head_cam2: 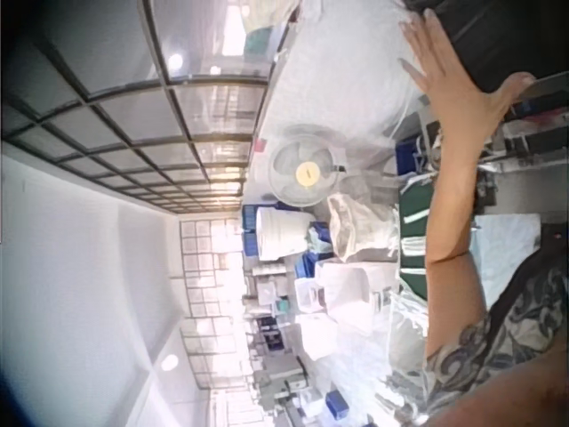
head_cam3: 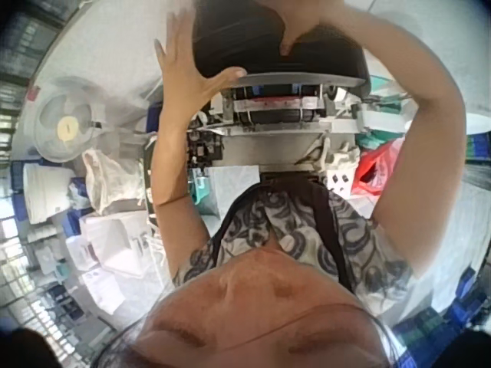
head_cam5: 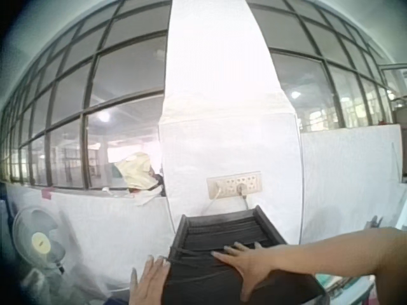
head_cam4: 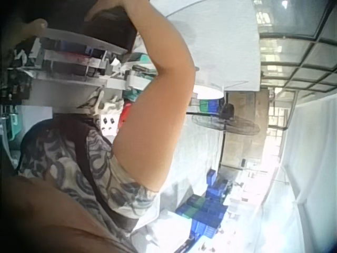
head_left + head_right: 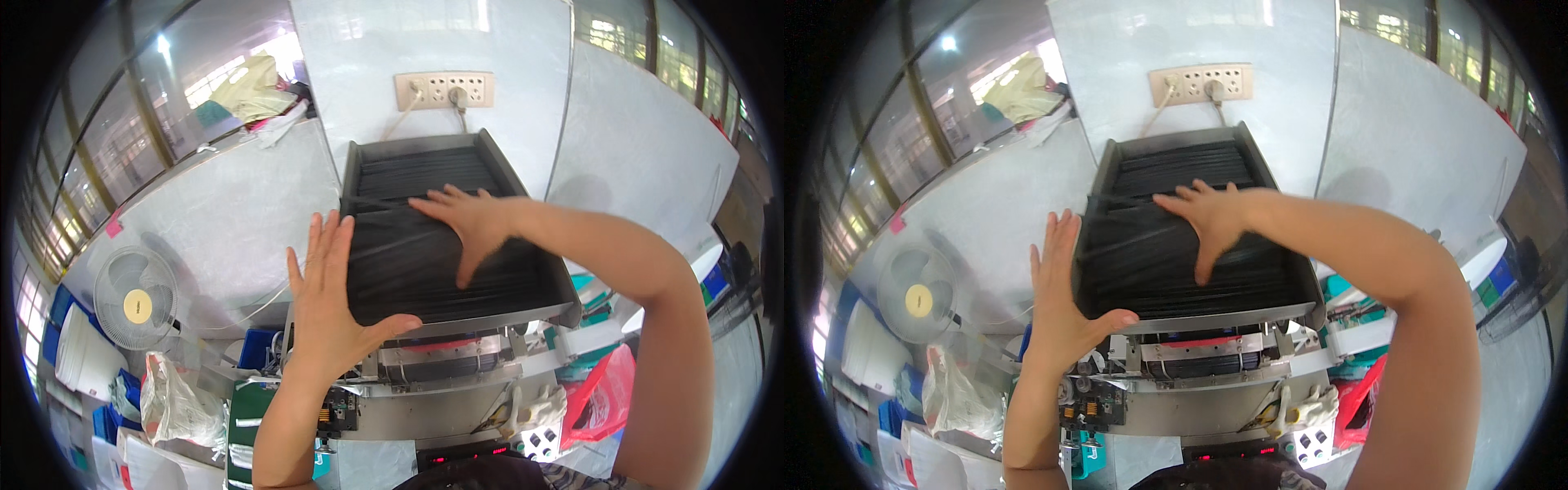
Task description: The person collects bundles of black drinking straws from a bin by hand, aligns them, and feeds them into the intake hopper of an automated packaging machine. The person also clears finished packaged straws from the machine's output area.
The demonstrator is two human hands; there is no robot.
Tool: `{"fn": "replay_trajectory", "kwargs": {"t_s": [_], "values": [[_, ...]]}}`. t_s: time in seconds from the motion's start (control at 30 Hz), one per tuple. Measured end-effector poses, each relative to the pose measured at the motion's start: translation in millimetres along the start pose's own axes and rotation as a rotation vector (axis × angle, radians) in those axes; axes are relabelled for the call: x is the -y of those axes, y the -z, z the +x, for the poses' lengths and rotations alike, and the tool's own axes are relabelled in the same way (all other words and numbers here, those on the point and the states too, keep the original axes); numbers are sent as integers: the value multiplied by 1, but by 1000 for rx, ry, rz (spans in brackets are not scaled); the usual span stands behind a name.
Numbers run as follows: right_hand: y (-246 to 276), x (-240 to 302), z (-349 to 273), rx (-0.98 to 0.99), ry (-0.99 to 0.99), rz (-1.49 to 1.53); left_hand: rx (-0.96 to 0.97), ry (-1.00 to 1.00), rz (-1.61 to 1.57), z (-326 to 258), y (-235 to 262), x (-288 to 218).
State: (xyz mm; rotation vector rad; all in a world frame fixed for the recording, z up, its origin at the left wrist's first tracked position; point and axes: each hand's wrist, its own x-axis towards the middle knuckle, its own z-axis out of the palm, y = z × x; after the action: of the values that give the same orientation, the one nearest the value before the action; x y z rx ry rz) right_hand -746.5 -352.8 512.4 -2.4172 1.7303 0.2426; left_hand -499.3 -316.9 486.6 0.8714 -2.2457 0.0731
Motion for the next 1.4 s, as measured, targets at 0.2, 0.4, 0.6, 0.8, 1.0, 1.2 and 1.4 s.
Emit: {"fn": "replay_trajectory", "kwargs": {"t_s": [0.2,0.4,0.6,0.8,1.0,1.2,1.4], "values": [[27,-63,64,108,-53,153,-50,98,-204,2,-6,-1],[45,-86,107,253,-178,111,-75,165,-461,5,-11,0],[13,-59,65,127,-96,186,-136,148,-365,2,-9,3],[-21,-19,5,132,36,41,-134,174,-321,1,-13,5],[-35,27,-46,103,71,160,-161,155,-265,-2,-15,8],[-28,43,-90,134,176,259,-154,181,-369,2,-14,-5],[-9,61,-108,131,161,322,-234,139,-88,-5,-23,7]]}}
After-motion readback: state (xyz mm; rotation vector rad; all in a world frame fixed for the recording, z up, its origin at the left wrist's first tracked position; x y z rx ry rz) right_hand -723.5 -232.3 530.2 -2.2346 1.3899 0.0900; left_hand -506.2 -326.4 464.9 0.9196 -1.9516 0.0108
